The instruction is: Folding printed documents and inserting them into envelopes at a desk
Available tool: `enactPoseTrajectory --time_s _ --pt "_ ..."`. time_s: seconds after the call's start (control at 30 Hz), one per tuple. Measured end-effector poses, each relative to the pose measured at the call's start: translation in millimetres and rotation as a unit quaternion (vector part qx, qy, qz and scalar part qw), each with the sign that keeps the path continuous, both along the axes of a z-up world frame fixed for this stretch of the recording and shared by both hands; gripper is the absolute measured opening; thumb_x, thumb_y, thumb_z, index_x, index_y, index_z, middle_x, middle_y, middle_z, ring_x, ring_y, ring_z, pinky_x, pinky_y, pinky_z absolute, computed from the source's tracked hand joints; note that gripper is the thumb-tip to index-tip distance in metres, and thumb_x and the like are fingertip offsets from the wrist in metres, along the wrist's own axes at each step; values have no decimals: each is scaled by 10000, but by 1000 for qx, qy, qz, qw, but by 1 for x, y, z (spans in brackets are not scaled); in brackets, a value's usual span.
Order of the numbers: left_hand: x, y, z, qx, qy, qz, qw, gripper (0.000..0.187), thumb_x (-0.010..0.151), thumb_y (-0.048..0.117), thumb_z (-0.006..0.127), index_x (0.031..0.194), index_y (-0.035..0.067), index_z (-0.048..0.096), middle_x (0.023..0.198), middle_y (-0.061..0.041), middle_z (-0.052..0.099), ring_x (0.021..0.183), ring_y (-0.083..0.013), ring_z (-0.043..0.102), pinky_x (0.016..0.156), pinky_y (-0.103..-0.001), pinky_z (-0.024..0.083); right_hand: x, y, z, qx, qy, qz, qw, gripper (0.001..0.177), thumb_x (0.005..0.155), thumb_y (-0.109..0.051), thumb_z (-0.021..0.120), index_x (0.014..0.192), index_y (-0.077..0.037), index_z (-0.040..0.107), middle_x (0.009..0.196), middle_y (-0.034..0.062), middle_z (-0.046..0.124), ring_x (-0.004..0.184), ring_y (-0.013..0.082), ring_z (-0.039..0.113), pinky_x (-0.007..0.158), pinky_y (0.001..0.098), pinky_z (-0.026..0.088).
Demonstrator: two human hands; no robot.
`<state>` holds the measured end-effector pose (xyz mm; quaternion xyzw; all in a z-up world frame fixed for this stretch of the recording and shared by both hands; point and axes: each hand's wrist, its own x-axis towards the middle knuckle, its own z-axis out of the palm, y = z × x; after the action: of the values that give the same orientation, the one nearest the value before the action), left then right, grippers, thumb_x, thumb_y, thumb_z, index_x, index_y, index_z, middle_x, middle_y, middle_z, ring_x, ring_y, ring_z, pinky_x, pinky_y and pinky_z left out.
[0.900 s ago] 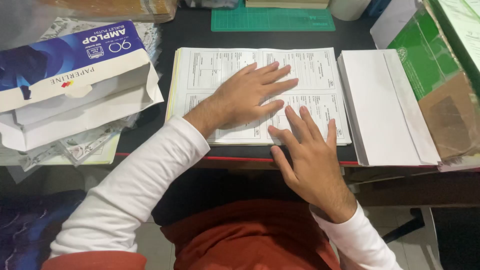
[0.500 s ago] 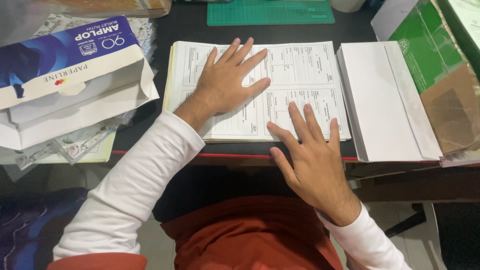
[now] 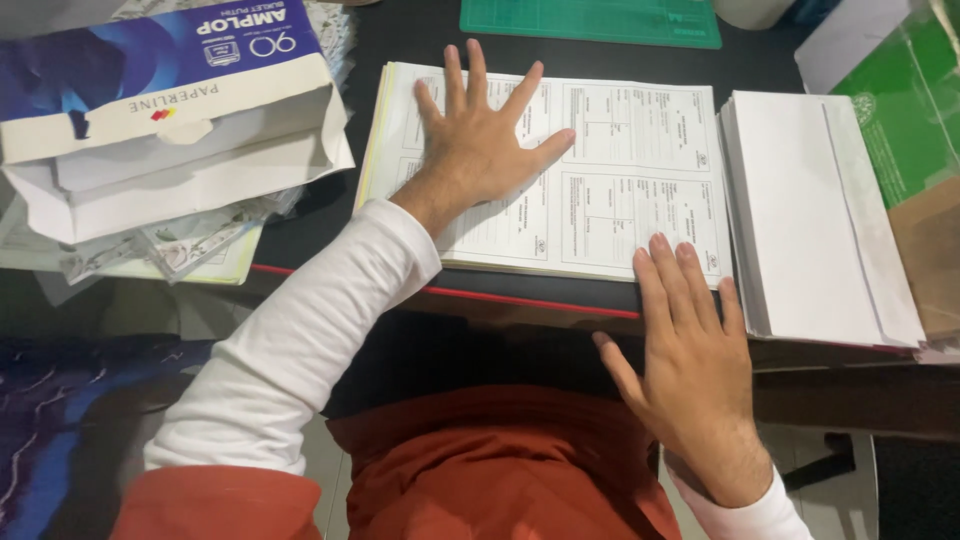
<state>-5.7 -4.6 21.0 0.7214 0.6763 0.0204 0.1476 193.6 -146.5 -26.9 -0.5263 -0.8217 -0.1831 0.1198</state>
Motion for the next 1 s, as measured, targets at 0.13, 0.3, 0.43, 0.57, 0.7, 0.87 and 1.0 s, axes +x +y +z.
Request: enactPoseTrajectory --time_s 0.13,0.3,0.43,0.57,0.7,0.87,1.0 --pt "-11 11 -19 36 -16 36 999 805 779 702 252 1439 260 119 1422 -292 -115 1335 -361 -133 1084 -456 -21 -3 -1 8 32 -11 0 999 651 803 -498 518 1307 -87 488 1396 50 478 1291 198 440 979 476 397" --pt "-18 27 -51 416 112 -59 901 618 795 356 713 1303 188 403 1257 -107 504 1223 -263 405 1042 -490 276 -4 11 17 82 -51 11 995 411 855 -485 556 1045 -145 686 1188 17 689 1039 199 658 1051 408 384" --pt "-36 -53 -10 566 -4 -118 816 351 760 123 770 1070 89 609 946 -44 658 839 -214 610 872 -380 503 4 36 3 129 -110 -5 985 258 932 -537 563 920 -299 662 1070 -120 711 932 96 688 1104 315 398" --pt "-97 -87 -9 564 -49 -67 822 80 847 87 641 883 16 629 826 -112 656 746 -228 635 657 -314 544 26 70 -6 -17 -5 151 988 571 498 -199 648 1032 -104 470 920 121 529 710 291 526 759 389 438" --pt "-160 -110 -20 518 39 23 854 117 803 8 637 916 27 609 842 -87 634 768 -245 597 638 -325 494 38 67 -34 -156 163 82 971 706 568 104 614 1248 -85 598 1223 92 502 941 232 518 819 294 383" --pt "-186 -107 -30 489 -24 19 872 223 822 -29 514 1024 -9 607 962 -116 637 900 -256 602 779 -351 501 -55 -2 44 -169 334 99 922 115 904 -76 595 961 19 627 946 144 608 904 254 561 868 331 406" --pt "-187 -108 -38 407 54 84 908 408 753 107 548 1158 65 516 1144 -64 557 1053 -226 515 974 -492 305 -92 -17 43 -231 311 212 897 80 730 -148 642 672 -114 686 602 -42 662 495 44 575 564 159 449"
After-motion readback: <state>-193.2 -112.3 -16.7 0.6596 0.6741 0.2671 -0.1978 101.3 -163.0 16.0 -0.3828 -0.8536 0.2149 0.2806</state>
